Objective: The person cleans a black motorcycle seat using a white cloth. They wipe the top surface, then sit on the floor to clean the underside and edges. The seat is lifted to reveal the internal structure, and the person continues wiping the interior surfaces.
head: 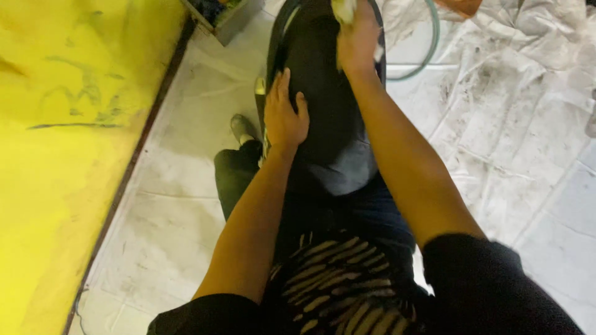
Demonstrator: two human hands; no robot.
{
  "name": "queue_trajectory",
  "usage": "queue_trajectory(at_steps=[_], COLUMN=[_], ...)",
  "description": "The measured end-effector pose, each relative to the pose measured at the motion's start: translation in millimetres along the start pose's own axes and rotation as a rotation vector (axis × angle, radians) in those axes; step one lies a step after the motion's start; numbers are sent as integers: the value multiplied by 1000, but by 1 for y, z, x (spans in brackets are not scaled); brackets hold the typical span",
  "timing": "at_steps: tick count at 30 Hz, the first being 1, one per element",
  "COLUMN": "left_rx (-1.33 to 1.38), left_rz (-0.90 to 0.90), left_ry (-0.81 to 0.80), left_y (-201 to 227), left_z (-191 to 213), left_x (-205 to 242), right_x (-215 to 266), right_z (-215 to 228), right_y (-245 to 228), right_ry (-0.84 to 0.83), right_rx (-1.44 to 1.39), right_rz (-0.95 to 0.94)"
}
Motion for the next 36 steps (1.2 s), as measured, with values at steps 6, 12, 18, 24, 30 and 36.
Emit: queue_trajectory(at_steps=[6, 12, 18, 24, 30, 36], left_rx=[-11, -42, 5, 14, 42, 47], left_rz=[58, -15, 35, -6, 13, 70], left_ry=[23, 19, -3, 51, 77, 62], left_y=[-4, -11, -9, -6, -1, -7], left_z=[-1, -7, -4, -2, 6, 0], left_x=[-2, 0, -1, -1, 1, -1], right_x=[11, 48, 126, 184, 183, 149], right_z=[-10, 27, 72, 126, 169, 161], right_y=[-30, -71, -115, -124, -28, -9], right_ry=[-145, -389, -608, -555, -722, -13], right_rx=[324, 69, -71, -211, 372, -671], right_rz=[243, 196, -30, 159, -94, -832])
Point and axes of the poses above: each hand's wrist, its own x-axis away from the middle knuckle, its own z-axis out of the back of the hand, y = z × x, the point moved 4 cm from there along -x, towards the middle knuckle, and after that the axes turned 9 degrees about z, right-handed, at the moved point
